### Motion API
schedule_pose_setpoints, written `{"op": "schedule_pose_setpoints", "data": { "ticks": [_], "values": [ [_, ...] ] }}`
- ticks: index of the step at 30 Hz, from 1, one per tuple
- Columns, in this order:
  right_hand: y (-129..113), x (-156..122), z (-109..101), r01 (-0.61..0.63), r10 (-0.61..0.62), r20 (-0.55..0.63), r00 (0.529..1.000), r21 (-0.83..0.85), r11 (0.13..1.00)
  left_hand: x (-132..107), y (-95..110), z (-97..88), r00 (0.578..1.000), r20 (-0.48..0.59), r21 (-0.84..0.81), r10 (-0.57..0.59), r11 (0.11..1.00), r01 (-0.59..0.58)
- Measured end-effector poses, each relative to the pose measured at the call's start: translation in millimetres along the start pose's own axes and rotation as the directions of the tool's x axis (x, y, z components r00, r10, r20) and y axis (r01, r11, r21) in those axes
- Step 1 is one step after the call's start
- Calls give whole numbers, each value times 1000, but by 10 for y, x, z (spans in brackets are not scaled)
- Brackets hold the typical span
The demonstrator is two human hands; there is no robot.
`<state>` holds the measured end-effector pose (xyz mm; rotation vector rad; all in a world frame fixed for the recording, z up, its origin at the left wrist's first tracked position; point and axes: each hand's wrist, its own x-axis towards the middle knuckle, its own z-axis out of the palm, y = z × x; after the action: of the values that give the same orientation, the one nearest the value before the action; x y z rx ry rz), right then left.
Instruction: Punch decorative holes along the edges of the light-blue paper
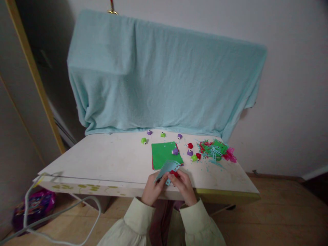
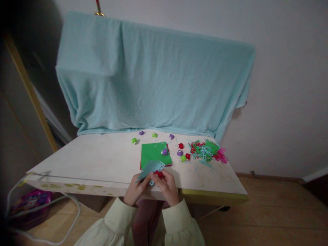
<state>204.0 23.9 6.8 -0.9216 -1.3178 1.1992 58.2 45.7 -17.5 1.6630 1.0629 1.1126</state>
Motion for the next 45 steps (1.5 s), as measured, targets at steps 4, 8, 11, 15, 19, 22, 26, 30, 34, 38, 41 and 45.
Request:
{"op": "schedule_pose_setpoints", "data": {
  "ticks": [4, 8, 11, 15, 19, 22, 26, 30, 34, 38, 41, 45],
  "values": [
    [-22, -2, 8, 0, 0, 4, 1000, 3, 1000, -2, 26, 9, 1000, -8, -4, -3, 1000, 3],
    [-23, 6, 18, -2, 2, 13, 1000, 6, 1000, -8, 112, 3, 1000, -3, 31, -24, 999, 24],
    [-16, 9, 19, 1, -1, 2, 1000, 7, 1000, -15, 174, -13, 998, 37, 30, -52, 998, 51],
    [-21, 1, 19, 2, -2, -6, 1000, 9, 1000, -22, 200, -27, 996, 43, 16, -79, 997, 78],
    [-42, -2, 22, 1, -1, 0, 1000, 2, 1000, -24, 183, -24, 995, 47, 0, -83, 997, 83],
    [-42, 5, 20, 4, -4, 0, 1000, -6, 1000, -26, 157, -15, 996, 43, -11, -84, 996, 84],
    [-27, 4, 22, 6, -6, -6, 1000, -8, 1000, -30, 130, -8, 995, 37, 5, -94, 996, 94],
    [-25, -13, 37, 2, -2, 0, 1000, -6, 1000, -35, 133, -2, 996, 25, -4, -86, 996, 86],
    [-31, -19, 47, -9, 9, -5, 1000, -7, 1000, -38, 129, 8, 997, 11, 1, -81, 997, 81],
    [-48, -19, 43, -10, 9, -3, 1000, -14, 1000, -39, 117, 5, 996, 15, 11, -84, 996, 84],
    [-56, -23, 39, -11, 11, 0, 1000, -19, 1000, -36, 124, -2, 996, 25, 25, -88, 996, 87],
    [-32, -37, 43, 3, -4, -21, 1000, -32, 999, -30, 156, -2, 997, 30, 37, -73, 997, 72]
  ]
}}
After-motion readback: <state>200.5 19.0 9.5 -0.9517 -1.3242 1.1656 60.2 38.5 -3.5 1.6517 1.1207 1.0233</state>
